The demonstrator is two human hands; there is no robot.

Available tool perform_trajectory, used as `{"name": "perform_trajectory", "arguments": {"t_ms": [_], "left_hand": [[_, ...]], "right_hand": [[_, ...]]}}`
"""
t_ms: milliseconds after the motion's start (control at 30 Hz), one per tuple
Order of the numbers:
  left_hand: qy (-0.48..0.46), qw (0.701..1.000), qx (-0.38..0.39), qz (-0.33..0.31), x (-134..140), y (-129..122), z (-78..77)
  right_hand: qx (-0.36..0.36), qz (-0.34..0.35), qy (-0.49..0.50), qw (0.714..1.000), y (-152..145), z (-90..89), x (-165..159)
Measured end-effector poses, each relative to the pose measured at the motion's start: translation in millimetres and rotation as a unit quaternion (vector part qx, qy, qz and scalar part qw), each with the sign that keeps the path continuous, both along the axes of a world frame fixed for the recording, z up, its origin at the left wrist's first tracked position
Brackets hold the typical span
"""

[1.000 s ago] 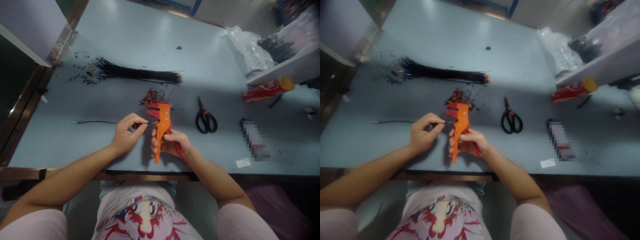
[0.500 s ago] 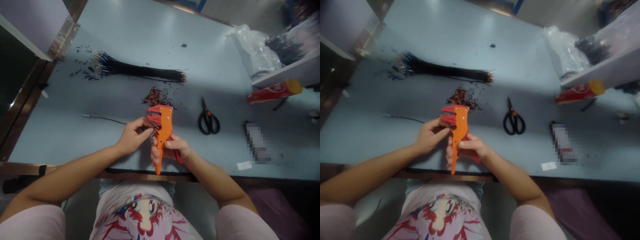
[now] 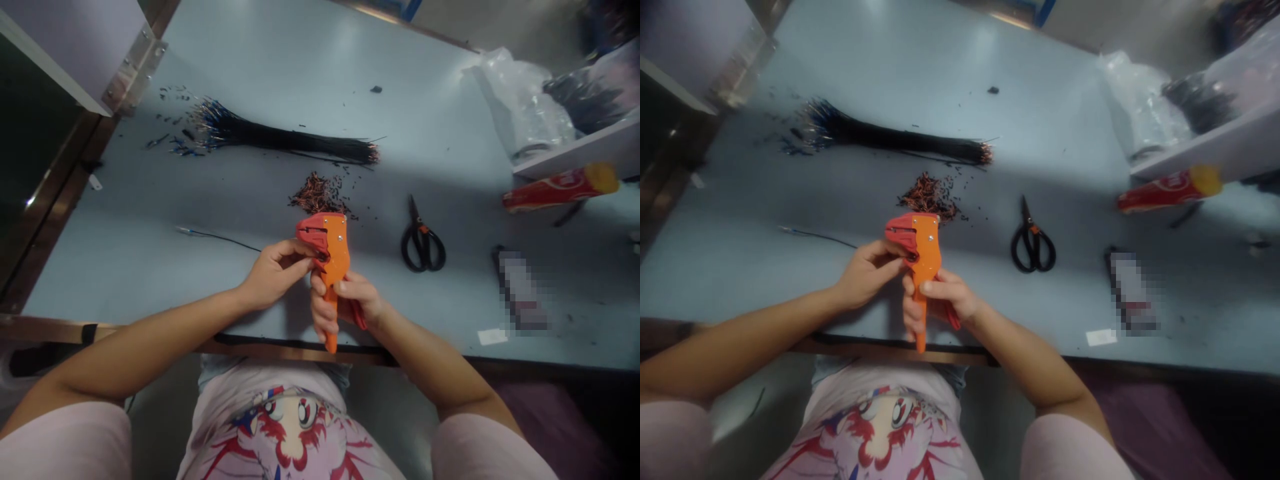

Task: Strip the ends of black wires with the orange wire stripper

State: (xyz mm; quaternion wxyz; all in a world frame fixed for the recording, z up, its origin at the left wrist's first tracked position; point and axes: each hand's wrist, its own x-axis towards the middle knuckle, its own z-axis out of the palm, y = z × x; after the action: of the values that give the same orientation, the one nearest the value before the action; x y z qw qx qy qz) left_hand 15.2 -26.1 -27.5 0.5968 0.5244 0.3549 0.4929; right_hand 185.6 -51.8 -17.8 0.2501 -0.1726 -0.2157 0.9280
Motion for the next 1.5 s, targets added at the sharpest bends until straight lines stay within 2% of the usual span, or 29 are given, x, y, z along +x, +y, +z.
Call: {"name": "perform_trajectory", "arguments": {"t_ms": [567, 933, 1067, 1167, 1233, 1333, 1433, 1500], "left_hand": [[0.006, 1.000, -0.011, -0.010, 0, -1, -2.1], [0.002, 0.997, -0.069, -0.020, 3, 1, 0.2], [0.036, 0.996, -0.084, -0.004, 2, 3, 0.6], [0.134, 0.990, -0.050, 0.003, -3, 8, 0.3], [0.237, 0.970, 0.041, 0.025, -10, 14, -0.7], [0.374, 0.902, 0.198, 0.080, -21, 24, -3.6], [0.449, 0.848, 0.251, 0.129, -28, 30, -5.1], [0.463, 0.834, 0.254, 0.160, -31, 32, -3.5]], "right_hand": [[-0.016, 0.002, 0.032, 0.999, -2, -1.1, -1], [-0.039, -0.014, 0.043, 0.998, 0, -0.3, -5], [-0.060, -0.029, 0.042, 0.997, 4, -2.9, -4], [-0.075, -0.055, 0.034, 0.995, 11, -3.3, -1], [-0.072, -0.072, 0.018, 0.995, 17, -1.8, 3], [-0.054, -0.089, 0.001, 0.995, 24, 2.3, 8], [-0.033, -0.107, -0.004, 0.994, 26, 5.9, 11], [-0.023, -0.114, -0.008, 0.993, 25, 6.9, 11]]}}
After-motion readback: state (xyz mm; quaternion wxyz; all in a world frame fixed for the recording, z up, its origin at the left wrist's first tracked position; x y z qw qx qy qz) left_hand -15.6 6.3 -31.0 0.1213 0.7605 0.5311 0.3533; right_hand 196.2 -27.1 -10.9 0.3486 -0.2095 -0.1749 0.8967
